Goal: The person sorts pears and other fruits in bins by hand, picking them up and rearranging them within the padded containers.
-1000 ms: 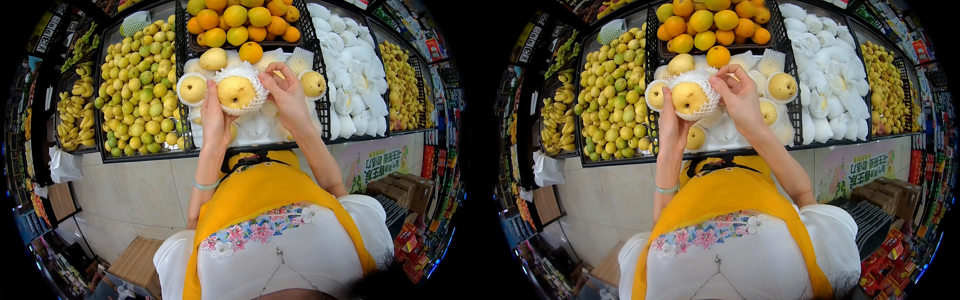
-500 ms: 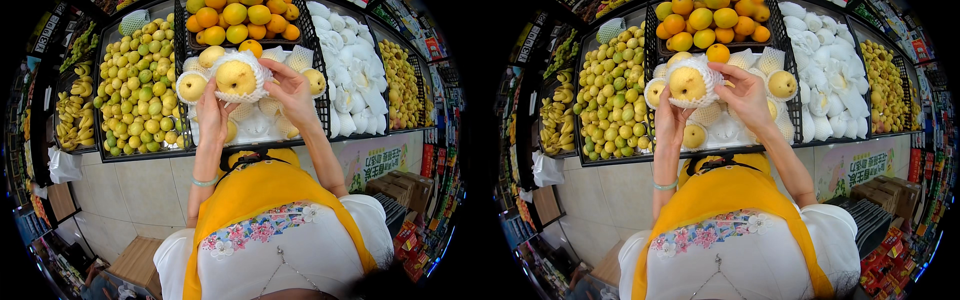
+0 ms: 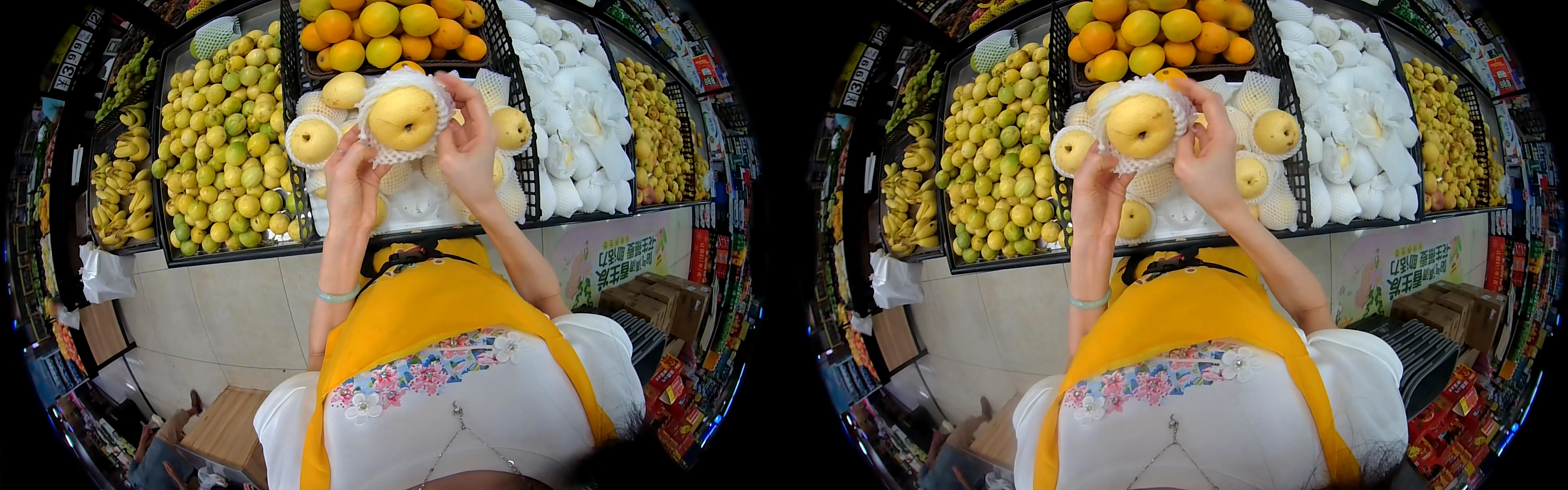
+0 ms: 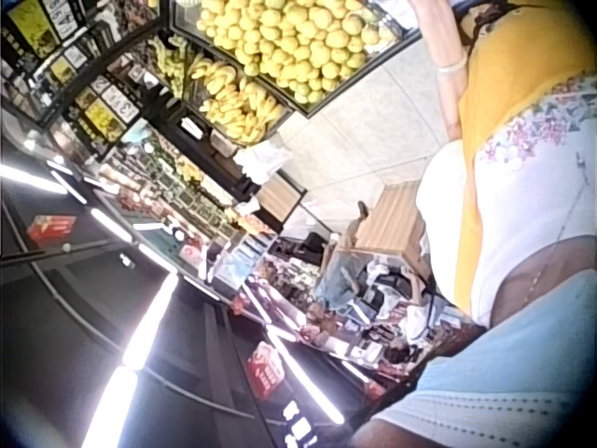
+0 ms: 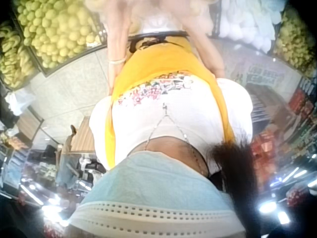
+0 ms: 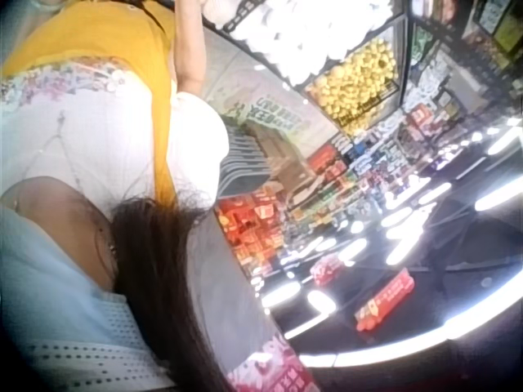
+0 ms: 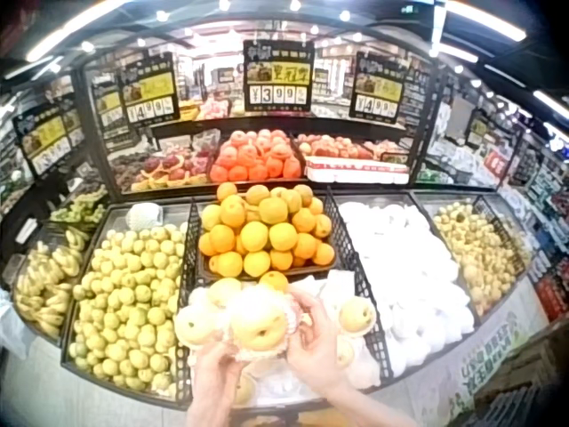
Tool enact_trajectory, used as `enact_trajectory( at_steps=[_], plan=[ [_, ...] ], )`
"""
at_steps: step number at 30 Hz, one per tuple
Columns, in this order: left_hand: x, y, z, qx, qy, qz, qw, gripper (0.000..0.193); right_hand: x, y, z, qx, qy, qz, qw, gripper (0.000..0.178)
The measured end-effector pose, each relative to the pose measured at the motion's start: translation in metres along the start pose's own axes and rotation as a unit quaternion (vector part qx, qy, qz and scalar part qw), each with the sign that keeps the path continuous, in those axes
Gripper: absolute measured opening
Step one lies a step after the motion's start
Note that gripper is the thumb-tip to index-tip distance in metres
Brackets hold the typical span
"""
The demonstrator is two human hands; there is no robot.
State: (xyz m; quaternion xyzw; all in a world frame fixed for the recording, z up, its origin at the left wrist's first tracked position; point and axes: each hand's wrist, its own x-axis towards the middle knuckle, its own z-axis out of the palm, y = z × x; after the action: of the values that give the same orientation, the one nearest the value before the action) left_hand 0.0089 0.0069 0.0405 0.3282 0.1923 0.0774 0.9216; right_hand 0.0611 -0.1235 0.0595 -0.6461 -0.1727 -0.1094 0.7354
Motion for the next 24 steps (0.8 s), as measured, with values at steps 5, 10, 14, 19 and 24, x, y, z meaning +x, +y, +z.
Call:
enact_trajectory(
  at_steps=[5, 10, 14, 19, 24],
  plan=[
    [0.007, -0.001, -0.005, 0.052, -0.016, 0.004, 0.999, 0.036, 0.000, 0.006, -0.009, -0.235, -0.056, -0.137, 0.961, 0.065],
    [0.004, 0.000, 0.006, 0.074, -0.010, 0.057, 0.996, 0.042, -0.002, 0.009, -0.009, -0.211, -0.038, -0.091, 0.973, 0.067],
    [-0.001, -0.012, 0.030, 0.158, 0.011, 0.138, 0.978, 0.041, -0.016, 0.005, 0.001, -0.254, 0.002, -0.097, 0.962, 0.066],
    [0.003, -0.024, 0.028, 0.134, 0.046, 0.205, 0.968, 0.030, -0.019, 0.007, 0.010, -0.310, 0.022, -0.138, 0.940, 0.069],
    [0.009, -0.022, 0.020, 0.188, 0.048, 0.273, 0.942, 0.027, -0.019, 0.011, 0.008, -0.241, -0.006, -0.083, 0.967, 0.078]
  ],
)
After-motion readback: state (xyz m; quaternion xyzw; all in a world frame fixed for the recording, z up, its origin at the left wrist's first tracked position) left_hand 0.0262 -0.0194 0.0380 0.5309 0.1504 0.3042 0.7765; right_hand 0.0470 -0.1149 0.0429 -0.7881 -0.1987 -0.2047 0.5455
